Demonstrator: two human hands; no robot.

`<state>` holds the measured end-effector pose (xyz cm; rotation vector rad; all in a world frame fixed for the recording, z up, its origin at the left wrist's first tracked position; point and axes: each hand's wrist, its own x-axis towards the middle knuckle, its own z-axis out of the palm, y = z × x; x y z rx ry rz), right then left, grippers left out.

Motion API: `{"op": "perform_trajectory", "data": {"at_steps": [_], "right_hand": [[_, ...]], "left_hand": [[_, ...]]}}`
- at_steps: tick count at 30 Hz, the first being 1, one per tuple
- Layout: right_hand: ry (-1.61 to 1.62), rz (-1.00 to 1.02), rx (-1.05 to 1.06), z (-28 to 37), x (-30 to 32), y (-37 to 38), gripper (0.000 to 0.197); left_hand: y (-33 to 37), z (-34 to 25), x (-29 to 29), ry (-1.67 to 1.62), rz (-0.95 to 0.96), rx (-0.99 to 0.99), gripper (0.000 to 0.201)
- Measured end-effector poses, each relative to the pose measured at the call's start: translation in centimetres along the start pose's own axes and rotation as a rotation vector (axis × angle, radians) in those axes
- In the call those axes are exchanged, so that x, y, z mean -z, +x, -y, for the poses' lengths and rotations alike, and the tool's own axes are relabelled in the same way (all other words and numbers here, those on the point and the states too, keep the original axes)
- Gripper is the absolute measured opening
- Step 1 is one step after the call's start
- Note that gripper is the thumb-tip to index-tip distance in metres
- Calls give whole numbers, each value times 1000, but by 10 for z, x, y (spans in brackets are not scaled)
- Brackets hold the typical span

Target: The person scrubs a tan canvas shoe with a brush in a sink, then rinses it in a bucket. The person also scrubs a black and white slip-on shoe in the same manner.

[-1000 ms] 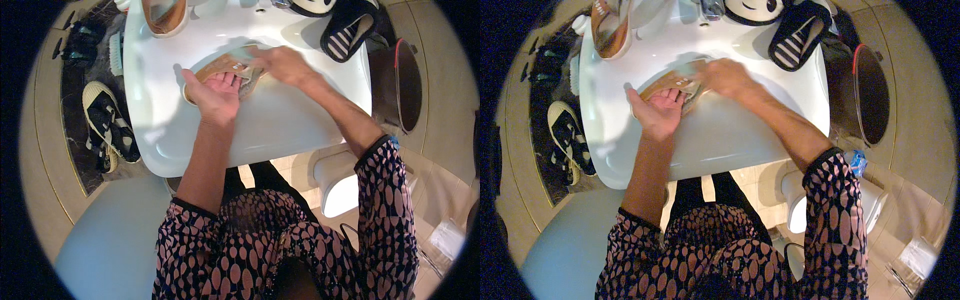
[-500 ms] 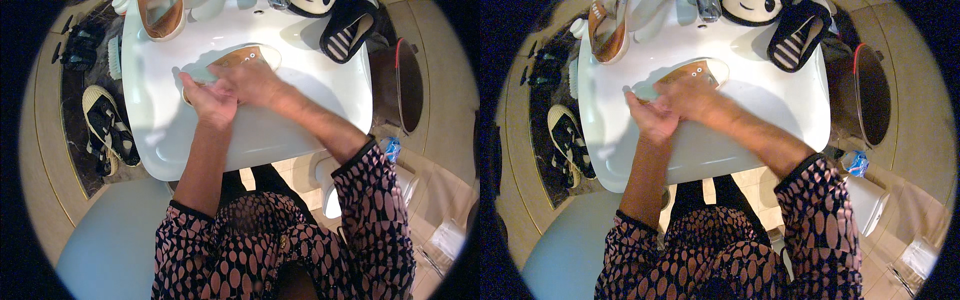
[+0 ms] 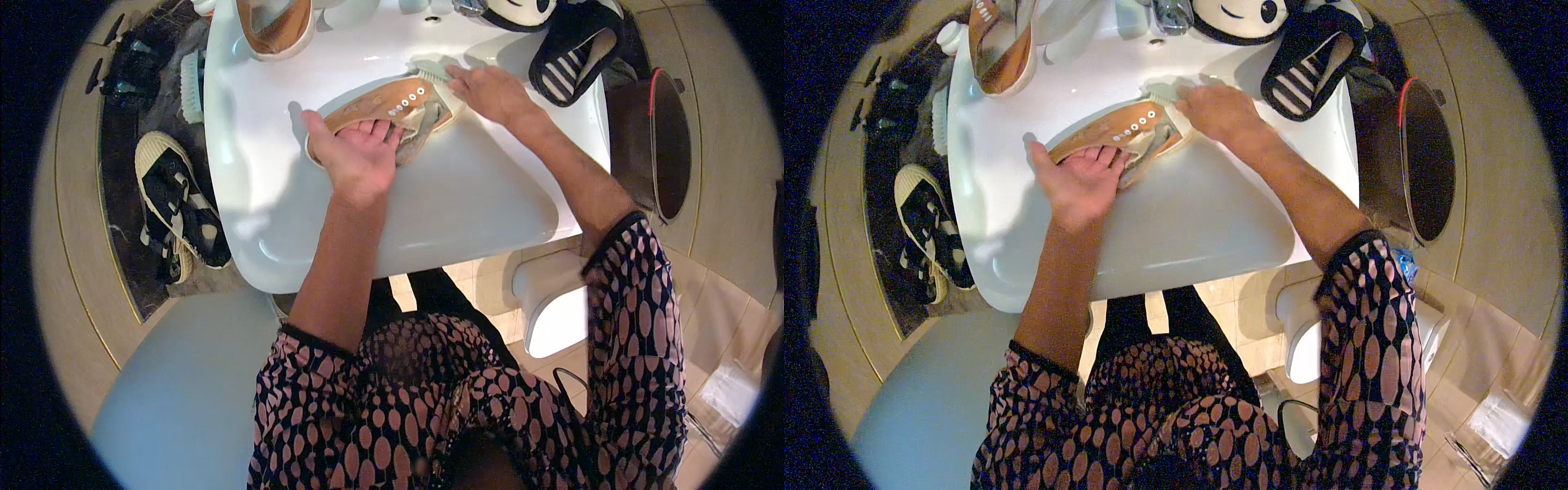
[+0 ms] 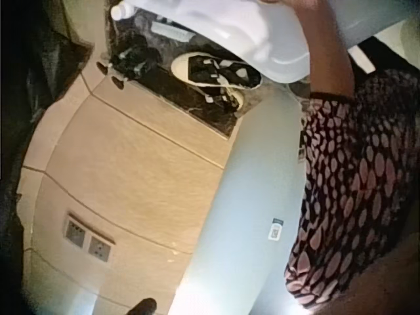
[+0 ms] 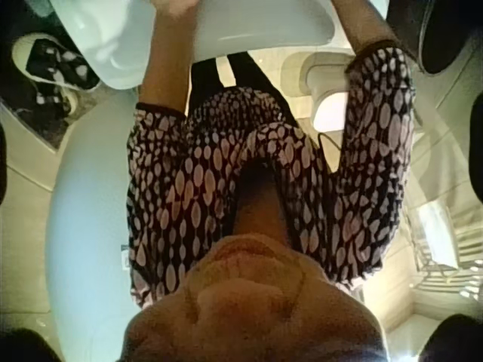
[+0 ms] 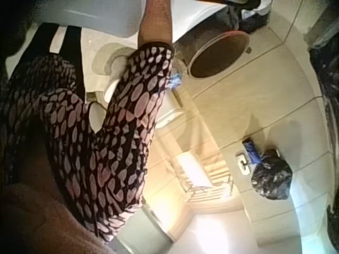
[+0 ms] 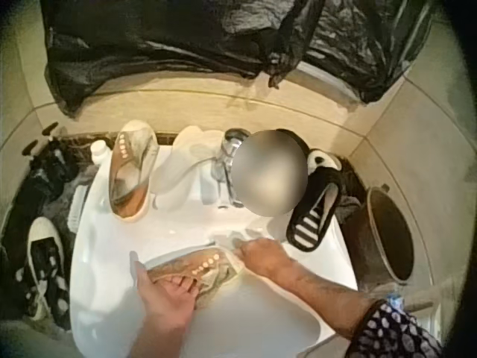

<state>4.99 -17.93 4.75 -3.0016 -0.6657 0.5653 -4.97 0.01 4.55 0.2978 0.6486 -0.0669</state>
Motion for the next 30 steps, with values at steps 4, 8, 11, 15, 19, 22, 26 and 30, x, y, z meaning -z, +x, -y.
{"op": "perform_trajectory", "data": {"at_steps": [4,8,11,15,19,22,26,30], "right_hand": [[108,58,240,94,6,3,38],[-14,48,101,20,-10,14,38],[-46,27,-63,16,4,11,38],[121,12,289,80,1,-4,39],[27,90,75,40,0,7,40],[25,7,275,39,-16,14,38],[272,-41,344,110,12,-14,39],[-144,-6,119,11,-9,5,40]], "left_hand": [[10,1,7,-11,-41,-26,98],[2,-1,-5,36,-104,-14,95],[6,1,-3,31,-114,-7,93],[11,2,0,-35,-133,3,92],[6,-1,0,-44,-85,10,92],[6,2,-3,-20,-63,9,90],[5,-3,1,-127,-35,47,88],[11,0,-11,27,-107,-24,74]]}}
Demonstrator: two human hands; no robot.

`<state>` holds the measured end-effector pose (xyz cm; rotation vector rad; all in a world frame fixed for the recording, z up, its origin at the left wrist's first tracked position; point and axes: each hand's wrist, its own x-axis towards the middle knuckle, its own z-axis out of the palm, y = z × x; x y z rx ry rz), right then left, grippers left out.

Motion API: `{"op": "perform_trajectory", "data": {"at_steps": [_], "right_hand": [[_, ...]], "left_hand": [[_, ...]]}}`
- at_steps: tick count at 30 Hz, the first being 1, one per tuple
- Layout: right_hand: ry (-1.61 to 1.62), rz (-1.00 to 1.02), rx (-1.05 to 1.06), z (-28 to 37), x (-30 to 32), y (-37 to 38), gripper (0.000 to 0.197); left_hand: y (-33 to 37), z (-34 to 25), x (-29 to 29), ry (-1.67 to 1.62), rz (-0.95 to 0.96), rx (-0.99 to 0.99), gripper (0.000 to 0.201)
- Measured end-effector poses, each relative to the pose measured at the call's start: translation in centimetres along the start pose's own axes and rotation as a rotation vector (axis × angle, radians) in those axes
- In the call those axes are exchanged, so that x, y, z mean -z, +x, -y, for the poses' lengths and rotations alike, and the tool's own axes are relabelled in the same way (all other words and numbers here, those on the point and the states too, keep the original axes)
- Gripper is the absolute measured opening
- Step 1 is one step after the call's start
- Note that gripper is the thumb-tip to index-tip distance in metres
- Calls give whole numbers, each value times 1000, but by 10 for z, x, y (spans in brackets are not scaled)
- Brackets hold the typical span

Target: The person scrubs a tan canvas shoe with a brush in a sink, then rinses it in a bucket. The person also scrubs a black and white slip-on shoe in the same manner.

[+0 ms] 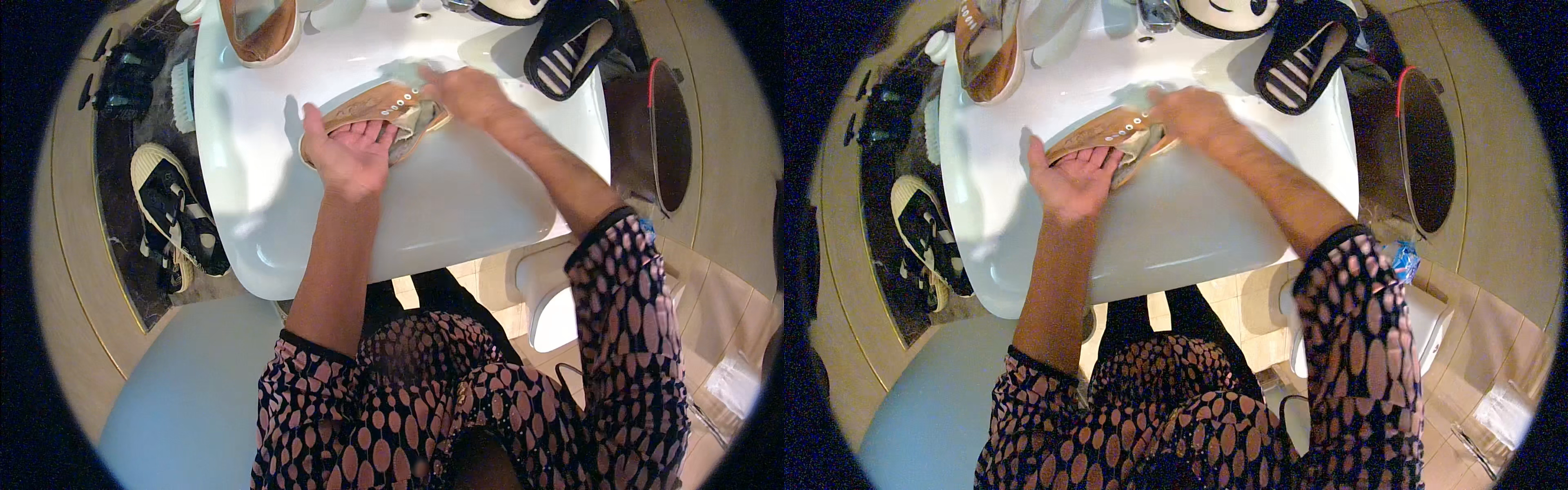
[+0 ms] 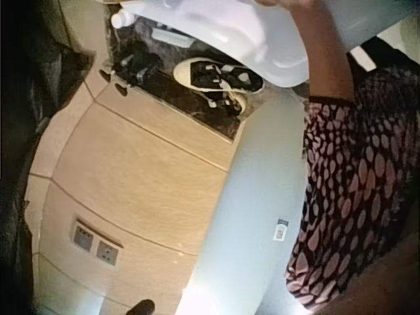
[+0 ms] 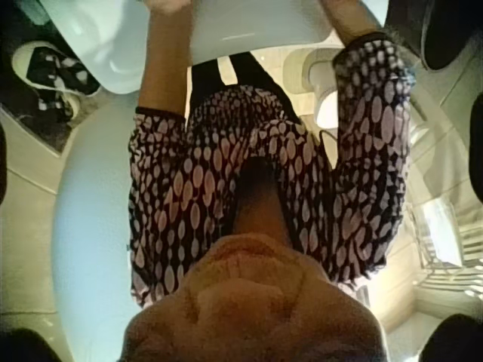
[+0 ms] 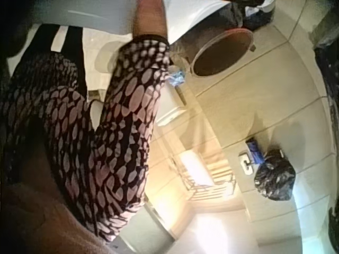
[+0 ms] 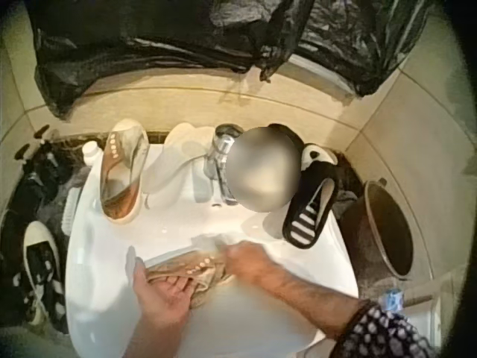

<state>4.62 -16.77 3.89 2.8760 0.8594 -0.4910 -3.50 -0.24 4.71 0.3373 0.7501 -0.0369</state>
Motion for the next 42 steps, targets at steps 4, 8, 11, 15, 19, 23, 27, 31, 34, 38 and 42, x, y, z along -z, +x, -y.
{"op": "perform_trajectory", "data": {"at_steps": [4,8,11,15,19,23,27,31,34,38,42], "right_hand": [[357,-38,-222,-21,11,-29,41],[599,-78,-265,-34,-2,-45,42],[662,-94,-233,-43,-7,-46,43],[913,-125,-235,-35,-5,-61,43],[961,-262,-88,-6,6,-74,43],[814,-243,-11,27,10,-78,43],[471,-265,-48,26,7,-60,40],[343,-321,-180,-16,-20,-26,40],[344,-278,-109,23,-20,-48,42],[392,-234,-112,14,-24,-55,41],[264,-399,-121,-12,-38,-40,41]], "left_hand": [[2,4,13,373,74,-10,64],[-27,3,-18,1372,183,-115,52],[-28,11,-5,2123,290,-796,41],[-7,-4,-8,2225,177,-616,31],[3,-11,-23,1559,9,-236,27],[30,-7,-3,687,66,124,28],[16,-6,-1,616,65,203,24],[14,19,-7,886,86,173,29],[27,16,2,767,67,210,29],[26,12,5,750,87,194,24],[30,18,9,718,84,190,23]]}}
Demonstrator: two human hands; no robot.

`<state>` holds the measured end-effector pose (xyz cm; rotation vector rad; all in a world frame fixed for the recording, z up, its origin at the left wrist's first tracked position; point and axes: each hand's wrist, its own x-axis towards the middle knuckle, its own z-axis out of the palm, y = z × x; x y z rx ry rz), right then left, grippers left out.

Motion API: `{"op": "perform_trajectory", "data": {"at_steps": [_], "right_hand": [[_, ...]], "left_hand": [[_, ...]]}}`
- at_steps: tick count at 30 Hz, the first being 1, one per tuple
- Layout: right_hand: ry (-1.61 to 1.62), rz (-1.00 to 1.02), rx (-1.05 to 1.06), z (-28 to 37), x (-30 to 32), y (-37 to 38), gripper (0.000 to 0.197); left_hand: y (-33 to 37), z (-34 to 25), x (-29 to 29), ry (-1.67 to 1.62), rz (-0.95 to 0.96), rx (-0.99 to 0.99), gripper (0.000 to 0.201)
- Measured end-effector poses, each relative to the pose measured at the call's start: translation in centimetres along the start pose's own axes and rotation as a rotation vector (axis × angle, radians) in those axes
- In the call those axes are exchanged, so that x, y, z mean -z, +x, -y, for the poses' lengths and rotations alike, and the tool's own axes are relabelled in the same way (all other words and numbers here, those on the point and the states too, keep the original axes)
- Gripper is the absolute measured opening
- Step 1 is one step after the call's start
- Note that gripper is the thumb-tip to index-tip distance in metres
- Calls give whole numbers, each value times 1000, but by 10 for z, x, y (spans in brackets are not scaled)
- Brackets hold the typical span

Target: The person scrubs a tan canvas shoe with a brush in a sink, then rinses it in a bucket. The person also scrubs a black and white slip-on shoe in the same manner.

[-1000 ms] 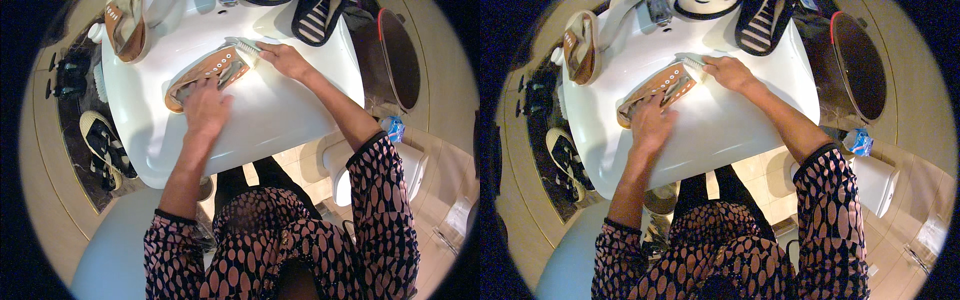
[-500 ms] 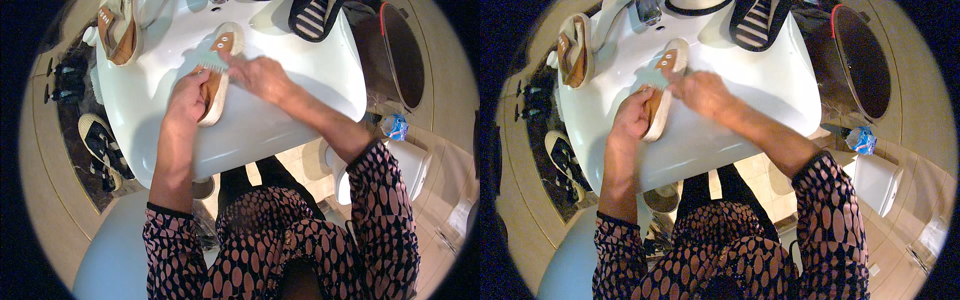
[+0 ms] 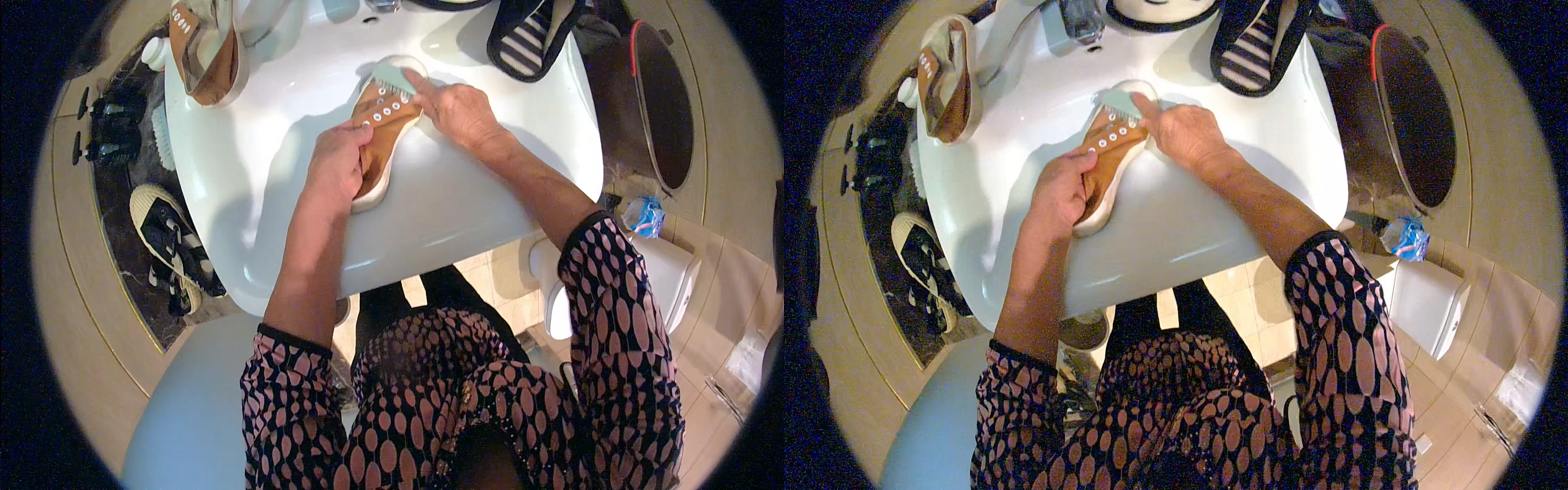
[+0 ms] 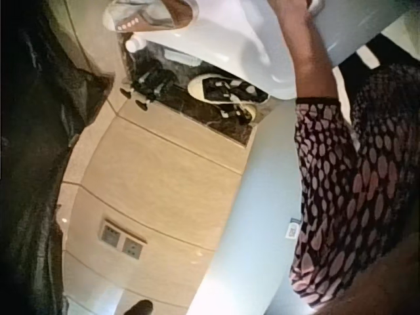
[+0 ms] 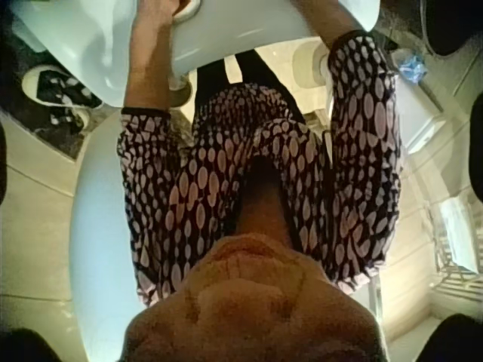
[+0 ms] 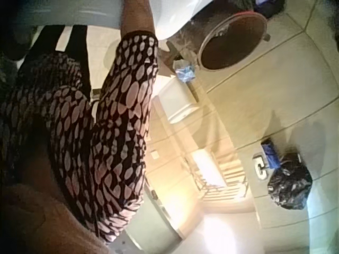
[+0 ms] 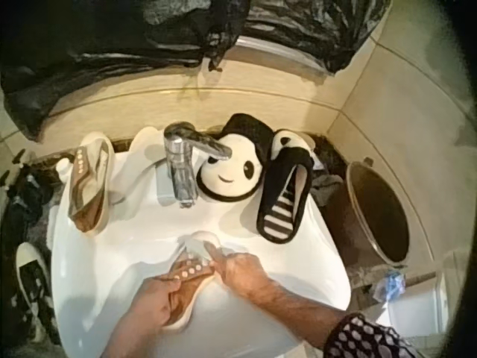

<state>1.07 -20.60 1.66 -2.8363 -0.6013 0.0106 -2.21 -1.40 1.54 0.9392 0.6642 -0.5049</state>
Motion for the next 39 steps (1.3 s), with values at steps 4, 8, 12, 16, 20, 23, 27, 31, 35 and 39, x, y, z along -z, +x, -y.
{"op": "perform_trajectory", "data": {"at_steps": [4,8,12,16,20,23,27,31,35,39], "right_hand": [[391,81,-57,25,12,-14,40],[247,153,-12,16,15,-19,39],[45,90,-110,-5,14,0,39],[249,50,92,49,18,-28,39],[25,54,-39,-10,9,-6,42],[61,-32,-108,-3,4,8,43],[249,32,138,44,6,-17,42],[93,-22,-80,13,18,13,42],[249,-105,-112,22,12,4,42],[246,8,43,26,13,-24,43]], "left_hand": [[-4,-5,1,-21,-98,-38,25],[-5,-4,4,-96,-64,-44,27],[-5,-1,-5,-19,-83,-89,25],[1,1,13,-74,-87,-103,25],[-6,-2,-4,-50,-113,-83,21],[-12,-5,-1,-70,-137,-111,23],[-10,-11,15,-192,-114,-80,27],[1,-10,24,-214,-84,4,30],[-1,-12,23,-243,-102,12,30],[0,-14,21,-211,-105,57,30]]}}
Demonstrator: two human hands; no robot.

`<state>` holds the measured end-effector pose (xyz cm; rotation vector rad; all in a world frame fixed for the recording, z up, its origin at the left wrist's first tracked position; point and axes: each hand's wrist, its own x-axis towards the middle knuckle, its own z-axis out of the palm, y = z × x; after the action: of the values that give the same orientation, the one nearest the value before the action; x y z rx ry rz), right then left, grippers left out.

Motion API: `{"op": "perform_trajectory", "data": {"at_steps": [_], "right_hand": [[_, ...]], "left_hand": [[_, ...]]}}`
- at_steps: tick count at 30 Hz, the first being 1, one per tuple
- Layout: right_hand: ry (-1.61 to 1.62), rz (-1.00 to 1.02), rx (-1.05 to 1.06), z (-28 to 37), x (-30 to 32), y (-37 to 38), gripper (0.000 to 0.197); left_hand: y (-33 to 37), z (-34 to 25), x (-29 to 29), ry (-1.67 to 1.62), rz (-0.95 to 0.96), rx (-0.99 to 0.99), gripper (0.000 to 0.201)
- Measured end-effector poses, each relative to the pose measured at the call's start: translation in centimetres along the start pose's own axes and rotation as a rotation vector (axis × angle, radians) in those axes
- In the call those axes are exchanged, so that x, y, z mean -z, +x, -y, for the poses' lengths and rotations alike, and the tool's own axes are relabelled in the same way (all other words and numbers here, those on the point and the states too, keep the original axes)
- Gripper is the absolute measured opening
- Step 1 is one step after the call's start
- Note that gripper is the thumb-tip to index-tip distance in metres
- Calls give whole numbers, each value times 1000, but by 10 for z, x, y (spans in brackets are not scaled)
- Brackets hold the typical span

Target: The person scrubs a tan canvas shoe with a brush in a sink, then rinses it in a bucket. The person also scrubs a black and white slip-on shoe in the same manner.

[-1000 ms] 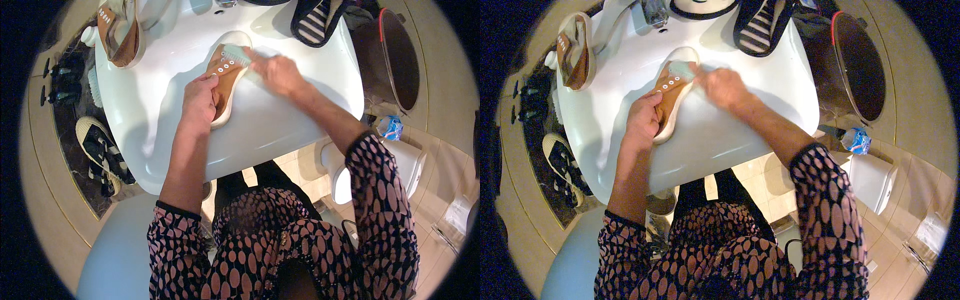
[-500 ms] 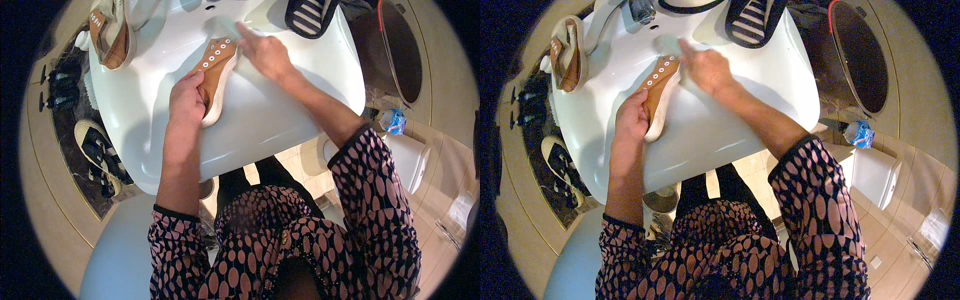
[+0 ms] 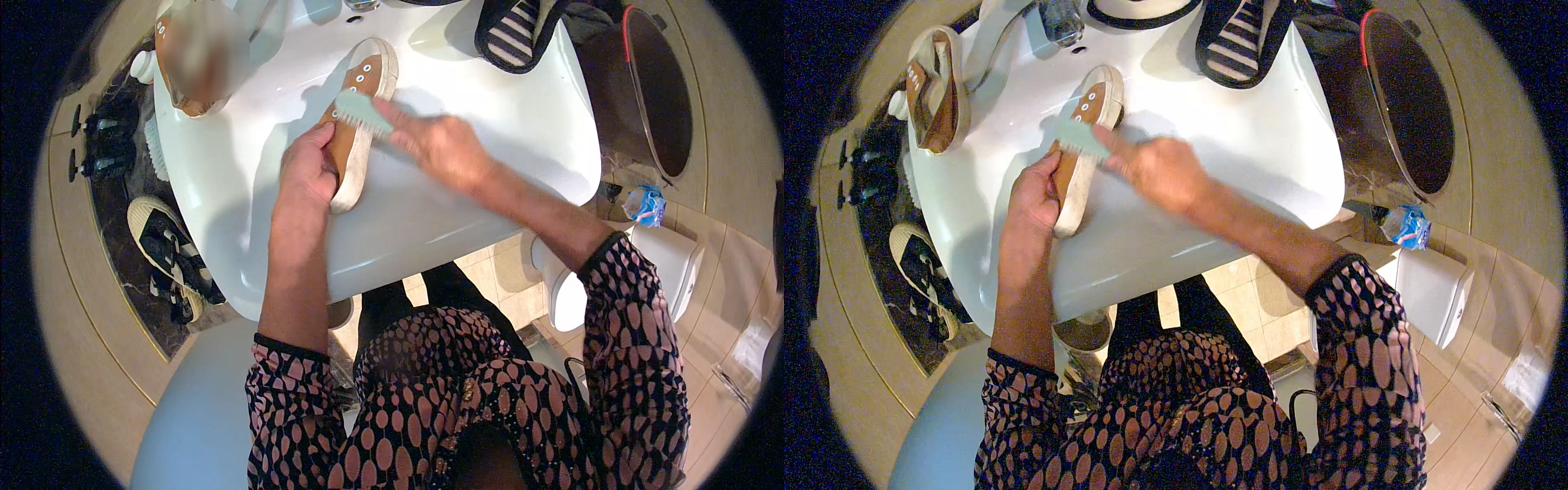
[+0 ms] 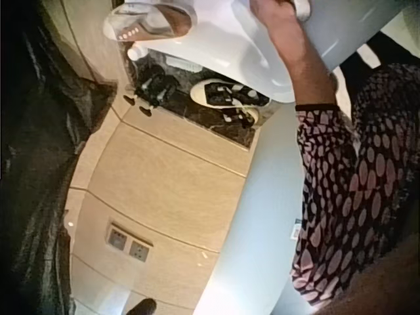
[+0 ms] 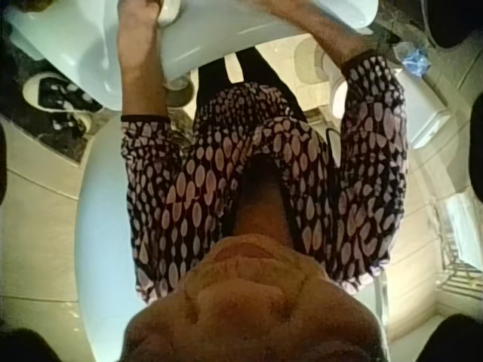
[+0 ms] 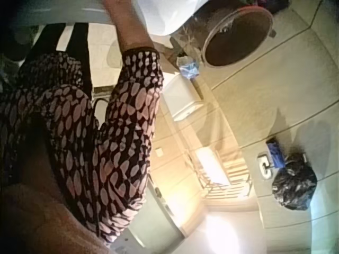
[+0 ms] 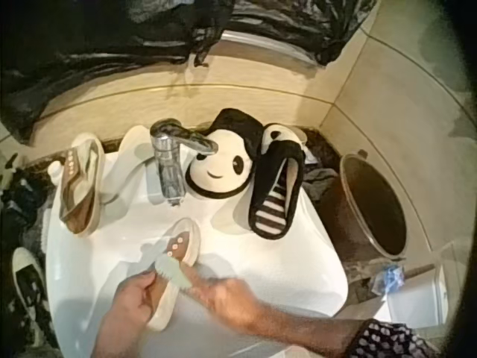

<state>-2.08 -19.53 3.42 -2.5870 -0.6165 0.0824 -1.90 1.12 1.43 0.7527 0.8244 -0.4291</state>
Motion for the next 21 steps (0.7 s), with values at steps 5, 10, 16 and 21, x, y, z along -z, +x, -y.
{"op": "perform_trajectory", "data": {"at_steps": [5,10,16,21], "right_hand": [[-78,-180,-216,-33,1,36,43],[85,-12,-45,10,5,-14,46],[-85,-9,-124,20,15,12,48],[-37,195,-31,34,19,-20,44]], "left_hand": [[2,-4,-2,59,29,24,30],[7,-3,10,-26,34,47,30],[-9,-4,1,76,134,-14,30],[-25,-4,-10,-15,154,46,65]]}}
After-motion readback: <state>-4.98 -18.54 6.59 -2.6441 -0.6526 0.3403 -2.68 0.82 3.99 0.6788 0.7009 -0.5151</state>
